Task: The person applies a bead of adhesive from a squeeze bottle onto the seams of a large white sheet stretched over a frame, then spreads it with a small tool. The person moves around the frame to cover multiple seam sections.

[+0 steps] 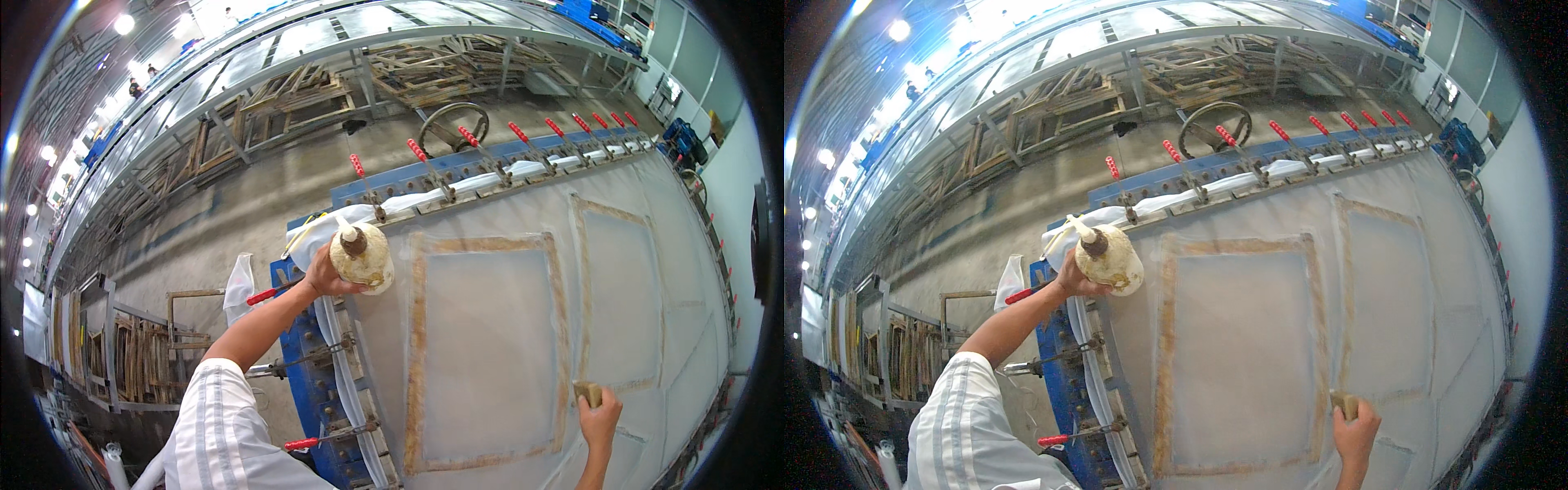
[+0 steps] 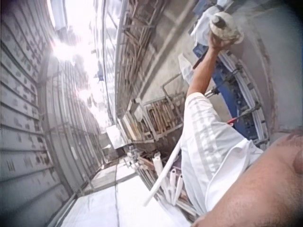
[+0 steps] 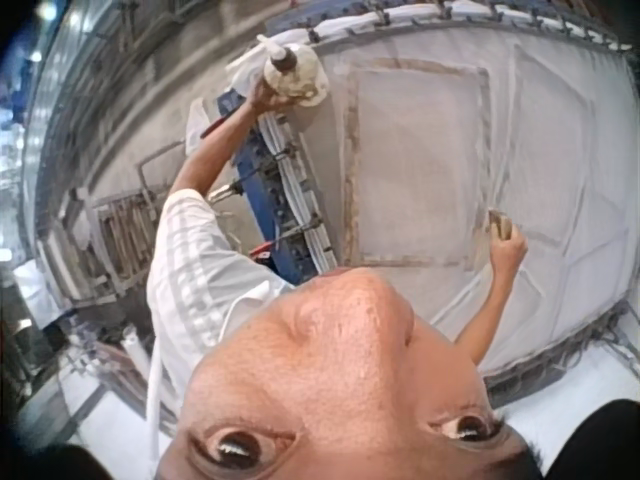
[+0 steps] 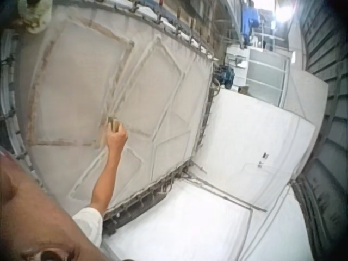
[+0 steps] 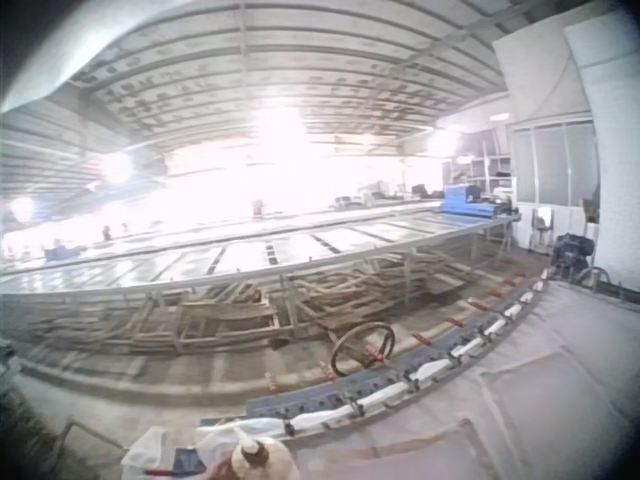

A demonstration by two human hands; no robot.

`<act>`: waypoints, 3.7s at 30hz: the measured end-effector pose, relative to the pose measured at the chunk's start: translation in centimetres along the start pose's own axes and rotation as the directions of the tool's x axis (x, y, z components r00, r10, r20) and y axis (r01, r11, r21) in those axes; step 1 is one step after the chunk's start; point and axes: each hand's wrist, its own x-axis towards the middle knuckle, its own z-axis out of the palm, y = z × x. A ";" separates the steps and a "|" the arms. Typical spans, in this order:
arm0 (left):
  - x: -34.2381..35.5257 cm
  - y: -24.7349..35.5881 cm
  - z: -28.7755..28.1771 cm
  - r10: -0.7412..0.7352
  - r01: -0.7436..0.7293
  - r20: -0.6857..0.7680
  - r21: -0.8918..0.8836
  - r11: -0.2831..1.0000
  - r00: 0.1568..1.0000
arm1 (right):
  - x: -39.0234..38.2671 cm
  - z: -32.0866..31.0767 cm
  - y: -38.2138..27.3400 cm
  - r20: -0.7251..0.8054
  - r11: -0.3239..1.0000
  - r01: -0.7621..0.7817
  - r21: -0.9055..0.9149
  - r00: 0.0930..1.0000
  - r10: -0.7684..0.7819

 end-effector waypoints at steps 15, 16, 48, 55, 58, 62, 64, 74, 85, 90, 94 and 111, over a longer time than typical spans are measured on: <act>-3.3 -6.1 2.1 -0.335 0.345 0.084 -0.225 0.911 0.939 | 11.1 2.6 -1.1 0.030 0.940 0.227 0.255 0.970 -0.242; -4.1 -7.6 1.4 -0.350 0.357 0.074 -0.258 0.898 0.934 | 11.3 2.7 -1.4 0.075 0.950 0.251 0.187 0.960 -0.268; -2.7 -6.0 1.6 -0.127 0.106 -0.084 -0.214 0.971 0.988 | 14.4 3.3 -2.0 0.128 0.940 0.260 0.223 0.948 -0.292; -5.8 -11.1 0.0 -0.135 0.136 -0.061 0.016 0.991 0.989 | 16.3 5.0 -2.3 0.106 0.878 0.436 0.196 0.881 -0.461; -6.4 -12.0 -0.2 -0.181 0.179 -0.065 -0.023 0.983 0.981 | 14.5 4.5 -1.6 0.154 0.864 0.480 0.155 0.852 -0.501; -6.3 -12.7 -0.3 -0.163 0.163 -0.061 -0.014 0.987 0.985 | 11.0 3.3 -0.8 0.252 0.900 0.391 0.192 0.866 -0.431; -5.8 -12.5 -0.1 -0.171 0.170 -0.063 -0.019 0.985 0.983 | 9.5 2.6 0.5 0.239 0.874 0.447 0.191 0.842 -0.483; -5.3 -11.3 -0.1 -0.127 0.131 -0.041 0.123 0.984 0.991 | 2.5 -0.2 3.3 0.223 0.885 0.352 0.304 0.877 -0.425; -6.7 -14.4 -0.8 -0.180 0.182 -0.118 0.012 0.983 0.977 | 8.7 2.3 1.4 0.173 0.907 0.391 0.153 0.894 -0.414; -5.9 -13.7 -0.9 -0.128 0.133 -0.071 0.072 0.988 0.989 | 3.2 1.2 3.6 0.222 0.907 0.400 0.133 0.880 -0.420; -5.3 -13.3 -0.8 -0.139 0.145 -0.086 0.063 0.987 0.987 | -3.0 0.6 5.3 0.190 0.916 0.383 0.122 0.896 -0.400; -6.2 -16.8 -1.0 -0.160 0.168 -0.099 0.077 0.983 0.982 | -7.6 -1.1 6.8 0.126 0.962 0.245 0.116 0.958 -0.259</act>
